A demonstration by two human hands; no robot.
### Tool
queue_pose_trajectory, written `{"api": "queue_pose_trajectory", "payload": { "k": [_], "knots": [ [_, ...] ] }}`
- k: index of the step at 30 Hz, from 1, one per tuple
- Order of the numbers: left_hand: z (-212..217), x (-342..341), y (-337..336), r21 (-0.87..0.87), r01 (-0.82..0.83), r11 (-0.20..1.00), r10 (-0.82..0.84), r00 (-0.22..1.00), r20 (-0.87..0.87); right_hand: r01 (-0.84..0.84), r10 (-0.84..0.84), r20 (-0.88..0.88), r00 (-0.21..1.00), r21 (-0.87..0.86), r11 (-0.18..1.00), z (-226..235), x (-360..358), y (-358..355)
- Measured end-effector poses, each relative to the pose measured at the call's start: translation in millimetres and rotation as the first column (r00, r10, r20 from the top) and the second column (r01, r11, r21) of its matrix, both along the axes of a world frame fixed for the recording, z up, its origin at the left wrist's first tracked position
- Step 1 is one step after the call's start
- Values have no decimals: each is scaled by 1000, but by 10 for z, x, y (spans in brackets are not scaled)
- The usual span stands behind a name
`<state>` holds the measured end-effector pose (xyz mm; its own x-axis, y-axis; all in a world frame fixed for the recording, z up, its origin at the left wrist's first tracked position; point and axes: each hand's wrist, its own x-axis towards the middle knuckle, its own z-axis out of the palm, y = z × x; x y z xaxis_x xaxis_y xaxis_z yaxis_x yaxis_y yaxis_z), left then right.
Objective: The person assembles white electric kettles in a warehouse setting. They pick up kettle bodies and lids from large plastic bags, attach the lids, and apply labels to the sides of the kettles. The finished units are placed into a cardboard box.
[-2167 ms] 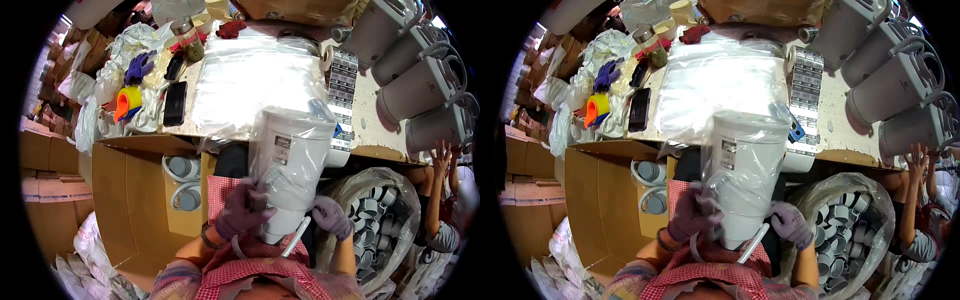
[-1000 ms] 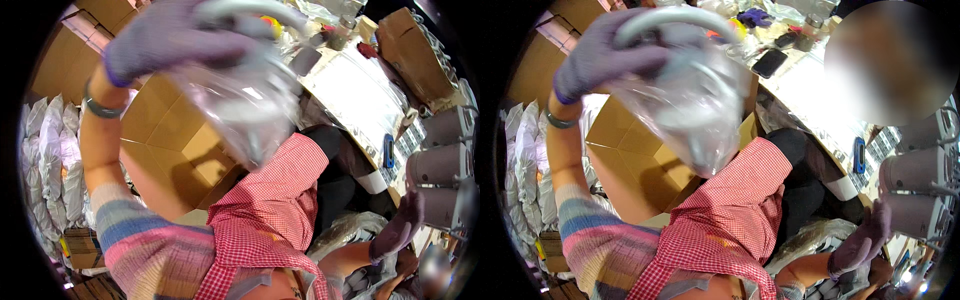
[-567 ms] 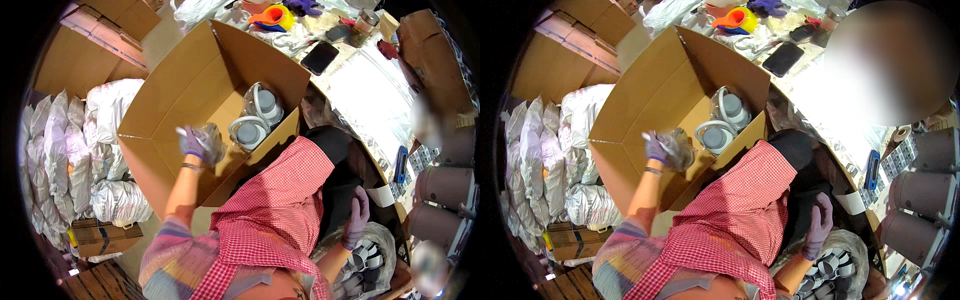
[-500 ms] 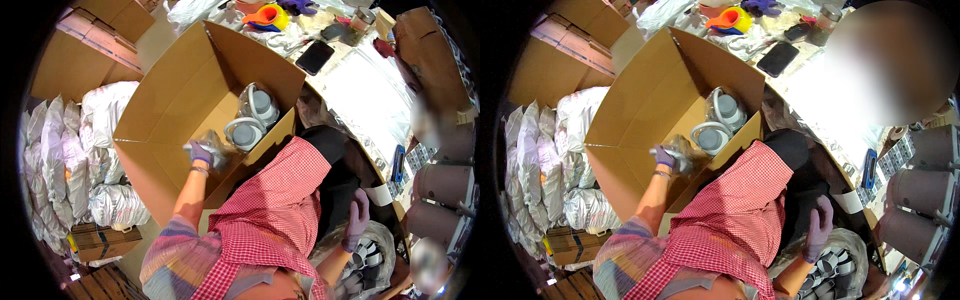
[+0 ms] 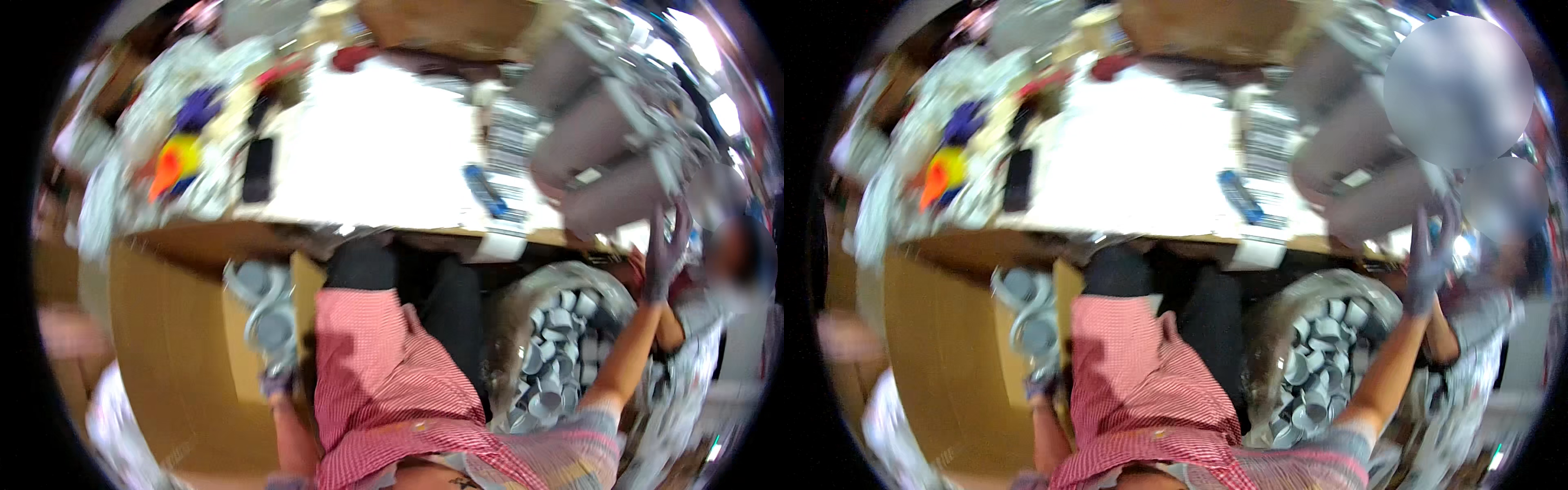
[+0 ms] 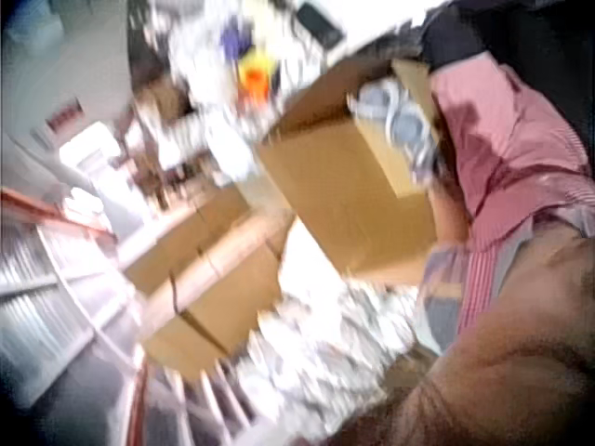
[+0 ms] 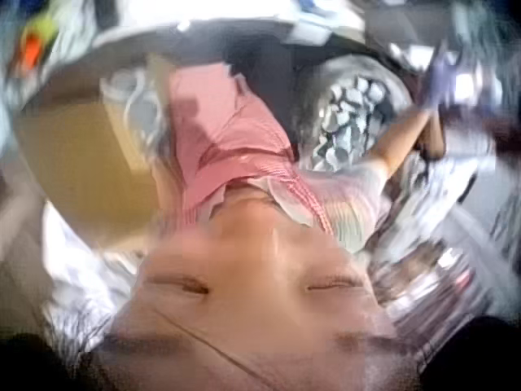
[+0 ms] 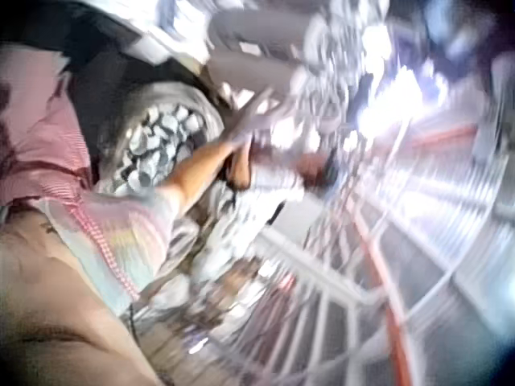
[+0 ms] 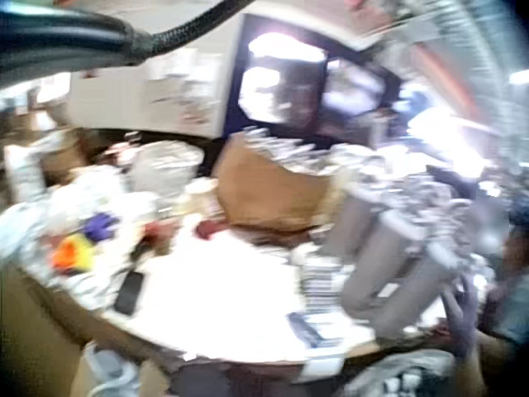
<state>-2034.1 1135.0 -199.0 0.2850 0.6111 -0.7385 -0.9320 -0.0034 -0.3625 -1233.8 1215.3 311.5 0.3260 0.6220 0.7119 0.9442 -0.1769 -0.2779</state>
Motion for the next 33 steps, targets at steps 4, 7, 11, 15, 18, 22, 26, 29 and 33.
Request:
{"api": "queue_pose_trajectory", "payload": {
  "k": [4, 7, 11, 15, 18, 22, 26, 29, 33],
  "knots": [
    [1605, 999, 404, -466, 273, 842, -533, 558, -636, 541, -683, 290, 670, 440, 717, 687, 1389, -81],
    [2103, 939, 620, -490, 196, 849, -520, 155, -840, 74, -88, 39, 995, 276, 958, 681, 1624, 169],
    [2699, 1297, 953, -108, 390, 914, -97, -46, -994, 416, -415, 34, 909, -125, 901, 342, 2149, 114],
    [3327, 1869, 1127, -5, 605, 797, 39, -60, -997, 463, -448, -492, 747, -98, 881, 560, 1156, -559],
    [3575, 2428, 1187, -31, 777, 629, 243, -234, -941, 142, 157, -561, 813, 453, 880, 118, 779, -1293],
    [4130, 3504, 1167, -39, 949, 313, 669, -250, -700, -38, 430, -440, 789, 662, 748, -63, -338, -1427],
    [4847, 4225, 1288, 64, 980, 189, 755, -103, -648, -398, 703, -409, 582, 611, 685, -173, -1195, -1316],
    [4829, 3711, 1460, 42, 911, 411, 773, -323, -546, -703, 640, -650, 409, 222, 675, -362, -1188, -1505],
    [4357, 3055, 1241, -48, 987, 153, 906, -159, -393, -775, -18, -841, 541, -506, 378, -933, -916, -1543]
  ]
}}
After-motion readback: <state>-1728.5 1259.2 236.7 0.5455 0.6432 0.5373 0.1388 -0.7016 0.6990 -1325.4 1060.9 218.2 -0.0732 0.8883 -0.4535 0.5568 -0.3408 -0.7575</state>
